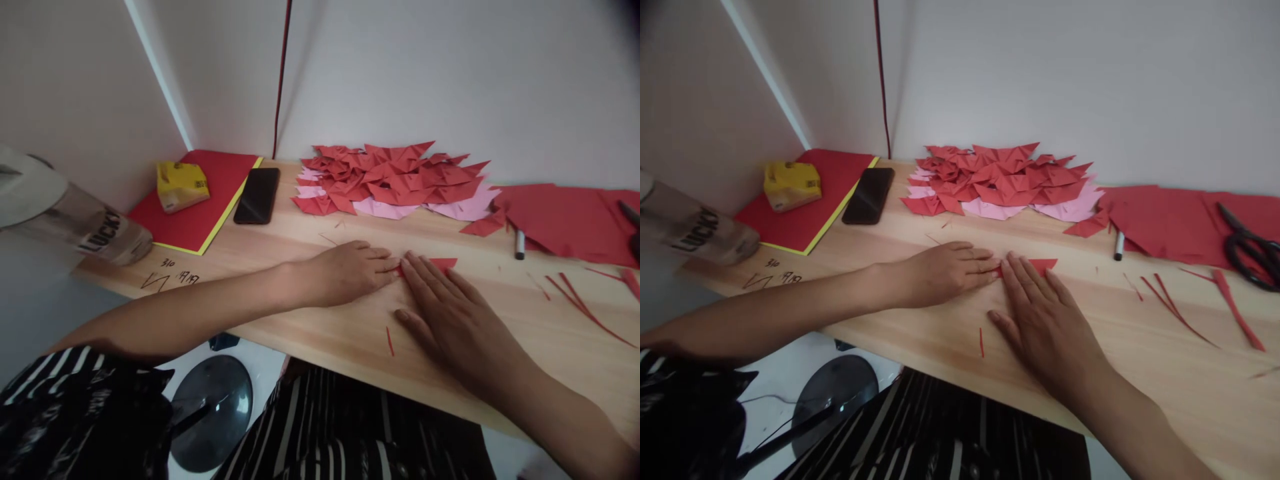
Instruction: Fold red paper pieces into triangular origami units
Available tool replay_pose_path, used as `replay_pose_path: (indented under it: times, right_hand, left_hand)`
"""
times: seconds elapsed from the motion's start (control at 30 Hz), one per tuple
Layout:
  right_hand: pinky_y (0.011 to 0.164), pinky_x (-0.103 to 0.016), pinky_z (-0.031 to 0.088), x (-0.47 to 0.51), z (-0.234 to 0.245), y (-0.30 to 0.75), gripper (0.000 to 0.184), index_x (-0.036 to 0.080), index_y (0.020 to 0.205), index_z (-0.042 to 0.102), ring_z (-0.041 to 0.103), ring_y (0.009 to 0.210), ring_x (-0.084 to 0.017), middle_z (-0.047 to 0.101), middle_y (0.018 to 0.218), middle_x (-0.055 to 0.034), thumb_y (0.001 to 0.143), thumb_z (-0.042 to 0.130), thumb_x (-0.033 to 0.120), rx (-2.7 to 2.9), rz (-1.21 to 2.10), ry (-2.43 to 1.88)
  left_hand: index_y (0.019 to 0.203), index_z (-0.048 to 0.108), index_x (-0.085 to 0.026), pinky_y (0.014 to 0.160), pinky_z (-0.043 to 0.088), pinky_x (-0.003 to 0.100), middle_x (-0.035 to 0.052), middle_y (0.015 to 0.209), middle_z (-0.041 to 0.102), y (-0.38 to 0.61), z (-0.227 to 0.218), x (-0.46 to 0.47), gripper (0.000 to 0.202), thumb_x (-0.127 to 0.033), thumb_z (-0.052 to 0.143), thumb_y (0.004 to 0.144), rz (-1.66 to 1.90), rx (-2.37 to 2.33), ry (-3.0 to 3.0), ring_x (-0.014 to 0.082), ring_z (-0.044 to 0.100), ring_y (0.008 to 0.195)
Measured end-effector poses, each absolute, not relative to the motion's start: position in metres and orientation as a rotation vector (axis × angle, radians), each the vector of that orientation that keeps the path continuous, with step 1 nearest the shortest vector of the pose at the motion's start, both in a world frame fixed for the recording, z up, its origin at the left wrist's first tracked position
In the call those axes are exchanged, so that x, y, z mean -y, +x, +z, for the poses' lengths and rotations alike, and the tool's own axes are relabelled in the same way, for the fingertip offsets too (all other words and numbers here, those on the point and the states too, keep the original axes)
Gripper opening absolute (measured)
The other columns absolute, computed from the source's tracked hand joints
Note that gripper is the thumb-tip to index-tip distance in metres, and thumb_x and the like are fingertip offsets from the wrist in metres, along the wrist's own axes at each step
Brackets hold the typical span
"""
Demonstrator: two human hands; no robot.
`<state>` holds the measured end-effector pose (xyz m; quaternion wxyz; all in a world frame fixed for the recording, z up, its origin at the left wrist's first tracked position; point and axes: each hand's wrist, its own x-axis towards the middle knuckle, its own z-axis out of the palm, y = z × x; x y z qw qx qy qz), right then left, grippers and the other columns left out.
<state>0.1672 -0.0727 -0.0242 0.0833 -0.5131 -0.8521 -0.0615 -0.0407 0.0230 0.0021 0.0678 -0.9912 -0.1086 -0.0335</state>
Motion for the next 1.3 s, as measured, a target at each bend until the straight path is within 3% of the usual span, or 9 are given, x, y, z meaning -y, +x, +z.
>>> replay_pose_path:
  times: [0.1, 0.2, 0.4, 0.67, 0.93, 1.1, 1.3]
  right_hand:
    - [0.112, -0.052, 0.028, 0.077, -0.024, 0.162, 0.067, 0.0, 0.144, 0.036, 0.035, 0.14, -0.03, 0.037, 0.15, -0.0238, 0.099, 0.021, 0.048, 2.526, -0.233, -1.517]
    - [0.111, -0.053, 0.027, 0.08, -0.024, 0.157, 0.069, 0.001, 0.144, 0.037, 0.035, 0.139, -0.031, 0.038, 0.149, -0.0236, 0.099, 0.019, 0.05, 2.522, -0.24, -1.528]
    - [0.111, -0.05, 0.029, 0.079, -0.026, 0.165, 0.066, 0.002, 0.144, 0.036, 0.038, 0.138, -0.03, 0.038, 0.149, -0.0227, 0.099, 0.02, 0.047, 2.529, -0.257, -1.551]
    - [0.11, -0.053, 0.031, 0.078, -0.025, 0.177, 0.066, 0.004, 0.144, 0.038, 0.041, 0.135, -0.034, 0.042, 0.147, -0.022, 0.098, 0.022, 0.049, 2.498, -0.306, -1.665]
    - [0.113, -0.048, 0.029, 0.079, -0.028, 0.159, 0.068, 0.0, 0.146, 0.031, 0.032, 0.141, -0.03, 0.035, 0.151, -0.0237, 0.099, 0.023, 0.048, 2.545, -0.217, -1.466]
    - [0.113, -0.052, 0.027, 0.08, -0.028, 0.176, 0.071, 0.0, 0.147, 0.031, 0.035, 0.139, -0.035, 0.034, 0.151, -0.0255, 0.098, 0.02, 0.05, 2.512, -0.192, -1.6]
    - [0.111, -0.057, 0.026, 0.079, -0.018, 0.172, 0.07, 0.001, 0.145, 0.035, 0.037, 0.137, -0.038, 0.038, 0.149, -0.0252, 0.098, 0.019, 0.05, 2.437, -0.259, -1.715]
  left_hand:
    - [0.118, 0.063, -0.008, 0.1, 0.042, 0.035, 0.0134, 0.128, 0.062, -0.036, 0.002, -0.01, 0.033, -0.011, 0.039, 0.097, -0.132, 0.405, -2.943, 0.0205, 0.056, 0.119]
    - [0.119, 0.062, -0.004, 0.103, 0.042, 0.036, 0.0153, 0.128, 0.062, -0.036, -0.002, -0.001, 0.032, -0.01, 0.041, 0.095, -0.23, 0.446, -2.941, 0.0208, 0.056, 0.12]
    - [0.128, 0.057, -0.007, 0.108, 0.039, 0.033, 0.0116, 0.138, 0.054, -0.049, -0.007, -0.005, 0.037, -0.014, 0.038, 0.097, -0.233, 0.442, -3.042, 0.0189, 0.048, 0.131]
    - [0.124, 0.059, -0.009, 0.101, 0.044, 0.036, 0.0134, 0.136, 0.056, -0.047, 0.003, -0.004, 0.035, -0.015, 0.035, 0.099, -0.187, 0.416, -3.051, 0.0201, 0.052, 0.126]
    - [0.129, 0.055, -0.006, 0.108, 0.039, 0.033, 0.0124, 0.137, 0.055, -0.046, 0.002, -0.005, 0.038, -0.011, 0.039, 0.096, -0.197, 0.405, -3.094, 0.0191, 0.047, 0.131]
    - [0.127, 0.057, -0.01, 0.106, 0.042, 0.036, 0.0114, 0.139, 0.054, -0.048, 0.001, -0.004, 0.036, -0.013, 0.038, 0.097, -0.182, 0.422, -3.089, 0.0191, 0.048, 0.131]
    - [0.127, 0.058, -0.005, 0.108, 0.041, 0.036, 0.0118, 0.137, 0.056, -0.046, -0.002, 0.001, 0.038, -0.011, 0.036, 0.096, -0.22, 0.467, -3.05, 0.021, 0.049, 0.13]
